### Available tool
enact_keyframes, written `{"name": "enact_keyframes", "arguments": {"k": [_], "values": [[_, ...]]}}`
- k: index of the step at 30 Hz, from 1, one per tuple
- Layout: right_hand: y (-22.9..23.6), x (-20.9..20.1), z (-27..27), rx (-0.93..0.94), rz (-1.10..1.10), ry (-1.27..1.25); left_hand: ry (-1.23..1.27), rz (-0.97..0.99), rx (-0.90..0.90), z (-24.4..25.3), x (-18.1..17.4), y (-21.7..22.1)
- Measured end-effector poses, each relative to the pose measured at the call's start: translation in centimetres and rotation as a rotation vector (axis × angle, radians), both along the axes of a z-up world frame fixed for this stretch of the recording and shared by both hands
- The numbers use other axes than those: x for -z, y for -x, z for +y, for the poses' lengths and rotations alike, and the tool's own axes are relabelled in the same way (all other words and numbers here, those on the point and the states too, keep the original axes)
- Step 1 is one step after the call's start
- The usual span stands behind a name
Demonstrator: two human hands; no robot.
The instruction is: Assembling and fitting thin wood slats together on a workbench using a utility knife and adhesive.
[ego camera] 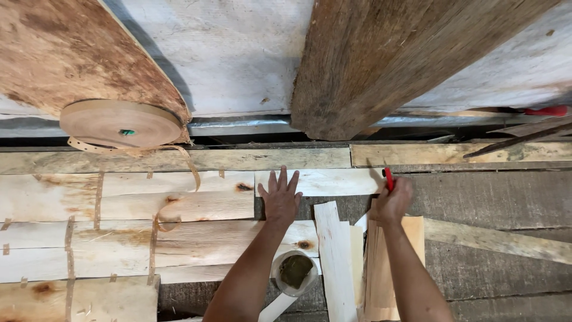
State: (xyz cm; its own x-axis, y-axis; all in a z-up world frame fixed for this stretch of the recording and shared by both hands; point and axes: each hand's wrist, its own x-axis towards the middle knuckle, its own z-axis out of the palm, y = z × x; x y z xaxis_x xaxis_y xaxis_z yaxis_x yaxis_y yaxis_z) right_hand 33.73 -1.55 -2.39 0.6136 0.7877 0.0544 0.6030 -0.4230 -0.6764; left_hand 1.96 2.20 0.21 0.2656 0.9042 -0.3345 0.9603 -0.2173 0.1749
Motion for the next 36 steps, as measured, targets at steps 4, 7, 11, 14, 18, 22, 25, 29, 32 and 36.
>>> {"name": "enact_keyframes", "arguments": {"k": [4, 7, 11, 14, 18, 22, 25, 29, 32, 36], "values": [[7.4, -6.2, 0.6, -0.144, 0.154, 0.313, 0.008, -0.002, 0.001, 0.0, -0.2, 0.1], [8.8, -3.2, 0.7, -0.421, 0.006, 0.122, -0.011, -0.008, -0.004, -0.2, -0.3, 0.2], [10.4, -2.2, 1.6, -0.536, -0.298, 0.121, 0.002, -0.021, -0.004, -0.1, -1.0, 0.2], [10.9, -2.6, 2.2, -0.534, -0.319, 0.242, 0.005, -0.025, -0.006, 0.0, -0.8, 0.2], [10.8, -1.6, 2.5, -0.522, -0.289, 0.324, -0.016, -0.015, 0.009, 0.1, -0.1, 0.2], [11.0, -2.0, 2.5, -0.539, -0.337, 0.294, -0.008, -0.002, 0.007, -0.1, -0.3, 0.3], [11.1, -2.8, 2.7, -0.547, -0.342, 0.333, -0.019, -0.045, -0.010, -0.3, -0.2, 0.3], [11.5, -3.1, 2.9, -0.545, -0.295, 0.349, 0.000, -0.164, -0.069, -0.5, 0.9, 0.5], [11.6, -2.2, 2.8, -0.525, -0.311, 0.350, 0.016, -0.240, -0.098, -0.7, 1.1, 0.6], [11.8, -2.0, 3.0, -0.506, -0.330, 0.373, 0.066, -0.254, -0.095, -0.7, 0.8, 0.7]]}}
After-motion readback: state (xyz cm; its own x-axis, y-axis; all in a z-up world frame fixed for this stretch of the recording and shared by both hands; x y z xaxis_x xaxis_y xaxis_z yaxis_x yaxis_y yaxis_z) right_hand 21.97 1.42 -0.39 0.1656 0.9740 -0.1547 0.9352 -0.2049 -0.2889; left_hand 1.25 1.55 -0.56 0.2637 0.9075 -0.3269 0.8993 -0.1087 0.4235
